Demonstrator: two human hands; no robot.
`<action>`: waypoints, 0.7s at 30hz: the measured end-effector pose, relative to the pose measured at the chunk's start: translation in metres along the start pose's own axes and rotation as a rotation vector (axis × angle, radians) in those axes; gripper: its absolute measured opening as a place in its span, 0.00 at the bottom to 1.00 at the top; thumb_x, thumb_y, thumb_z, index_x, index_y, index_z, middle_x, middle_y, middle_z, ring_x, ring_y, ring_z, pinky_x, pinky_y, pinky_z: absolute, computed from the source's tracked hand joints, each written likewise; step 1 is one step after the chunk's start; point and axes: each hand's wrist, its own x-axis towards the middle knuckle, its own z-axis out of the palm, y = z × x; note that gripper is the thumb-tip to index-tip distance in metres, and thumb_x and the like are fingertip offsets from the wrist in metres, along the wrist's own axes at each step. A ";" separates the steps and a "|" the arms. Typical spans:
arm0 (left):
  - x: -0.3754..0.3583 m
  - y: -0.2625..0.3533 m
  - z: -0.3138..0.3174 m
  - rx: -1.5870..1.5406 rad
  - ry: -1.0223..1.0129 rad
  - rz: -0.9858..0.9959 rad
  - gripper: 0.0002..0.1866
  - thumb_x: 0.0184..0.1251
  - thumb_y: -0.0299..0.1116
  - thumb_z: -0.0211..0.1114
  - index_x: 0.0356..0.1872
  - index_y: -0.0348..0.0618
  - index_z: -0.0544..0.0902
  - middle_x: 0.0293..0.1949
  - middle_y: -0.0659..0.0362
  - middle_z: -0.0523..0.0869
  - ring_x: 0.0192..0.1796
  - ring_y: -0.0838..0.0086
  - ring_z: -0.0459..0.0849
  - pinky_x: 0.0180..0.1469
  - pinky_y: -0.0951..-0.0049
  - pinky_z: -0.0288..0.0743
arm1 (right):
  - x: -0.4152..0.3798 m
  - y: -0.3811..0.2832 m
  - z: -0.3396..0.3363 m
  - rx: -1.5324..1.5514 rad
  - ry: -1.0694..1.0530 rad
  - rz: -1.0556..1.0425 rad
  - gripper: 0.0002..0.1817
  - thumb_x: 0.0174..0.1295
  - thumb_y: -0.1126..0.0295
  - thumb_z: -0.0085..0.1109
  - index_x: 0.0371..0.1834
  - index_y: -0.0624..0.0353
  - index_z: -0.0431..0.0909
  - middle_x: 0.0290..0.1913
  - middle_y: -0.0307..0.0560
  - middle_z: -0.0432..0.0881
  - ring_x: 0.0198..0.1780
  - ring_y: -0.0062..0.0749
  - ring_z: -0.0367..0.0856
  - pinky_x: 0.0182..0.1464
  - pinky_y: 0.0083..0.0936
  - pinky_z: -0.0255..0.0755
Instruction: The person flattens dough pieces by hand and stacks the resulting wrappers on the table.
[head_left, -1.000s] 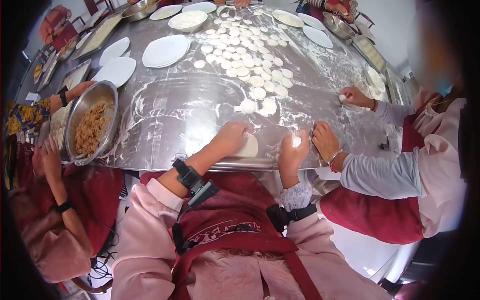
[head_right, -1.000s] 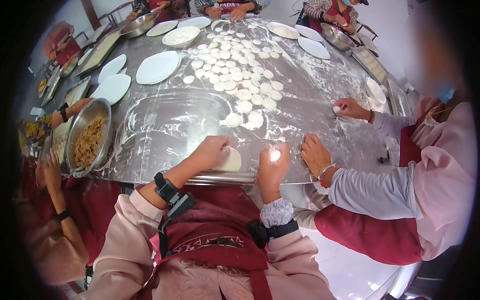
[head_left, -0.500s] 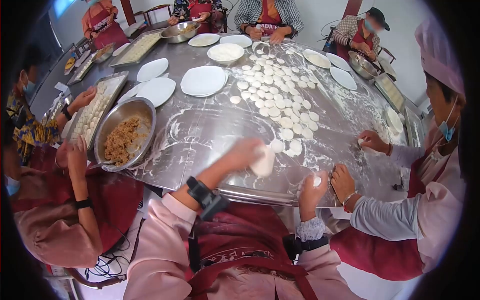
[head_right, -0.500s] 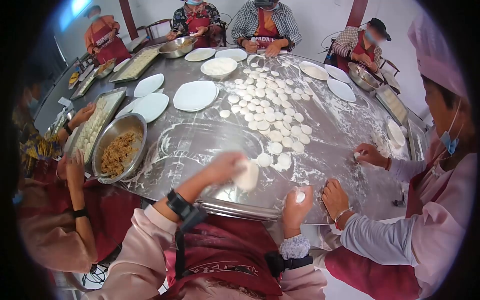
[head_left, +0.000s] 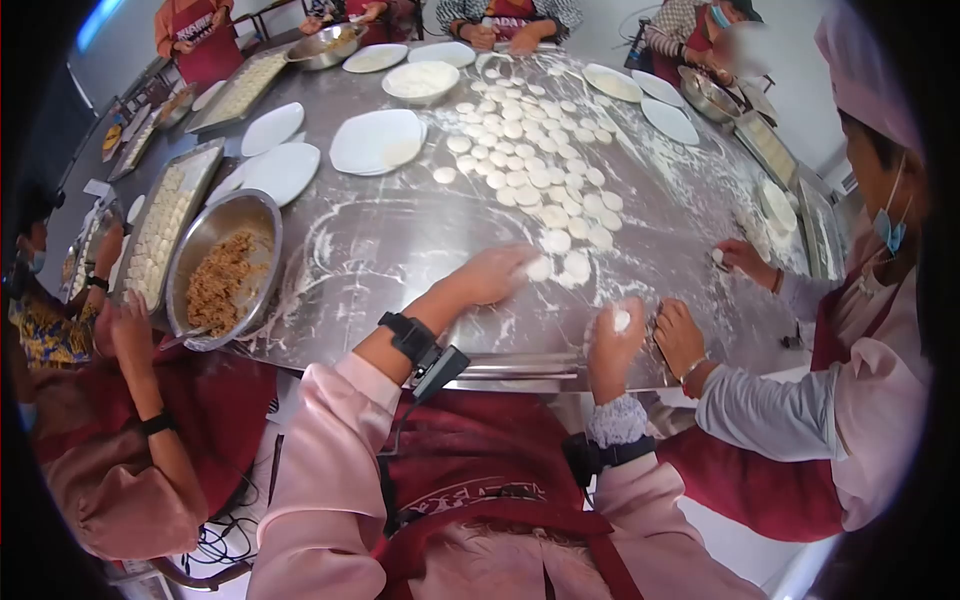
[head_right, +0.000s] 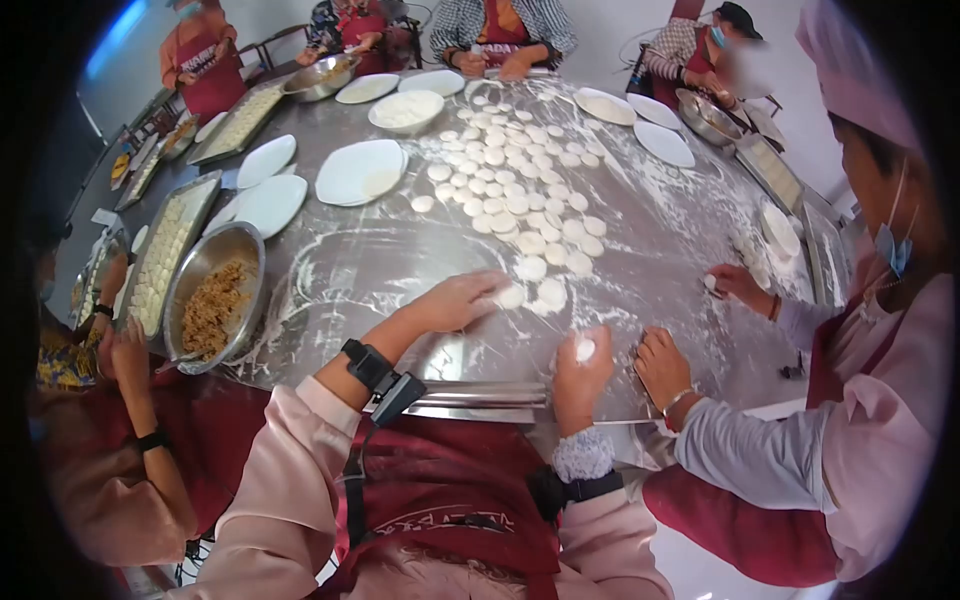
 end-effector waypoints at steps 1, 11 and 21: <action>0.003 -0.001 0.016 0.172 0.017 0.152 0.22 0.57 0.32 0.59 0.55 0.43 0.73 0.52 0.49 0.76 0.53 0.58 0.76 0.56 0.66 0.69 | 0.001 0.001 0.001 0.015 -0.003 -0.009 0.07 0.51 0.75 0.55 0.26 0.62 0.65 0.21 0.49 0.67 0.23 0.32 0.66 0.29 0.29 0.64; -0.019 0.046 0.028 0.273 -0.043 -0.038 0.11 0.51 0.28 0.62 0.38 0.40 0.79 0.39 0.52 0.79 0.46 0.56 0.76 0.47 0.62 0.71 | -0.007 -0.020 -0.006 0.051 0.005 -0.058 0.07 0.51 0.75 0.55 0.26 0.62 0.66 0.21 0.46 0.68 0.24 0.27 0.66 0.29 0.27 0.64; -0.025 0.056 0.028 0.202 -0.164 -0.011 0.09 0.50 0.26 0.63 0.34 0.40 0.78 0.33 0.52 0.80 0.37 0.57 0.79 0.41 0.64 0.74 | -0.013 -0.053 -0.026 0.033 -0.062 -0.121 0.08 0.51 0.73 0.55 0.26 0.62 0.66 0.21 0.47 0.69 0.24 0.27 0.67 0.30 0.27 0.65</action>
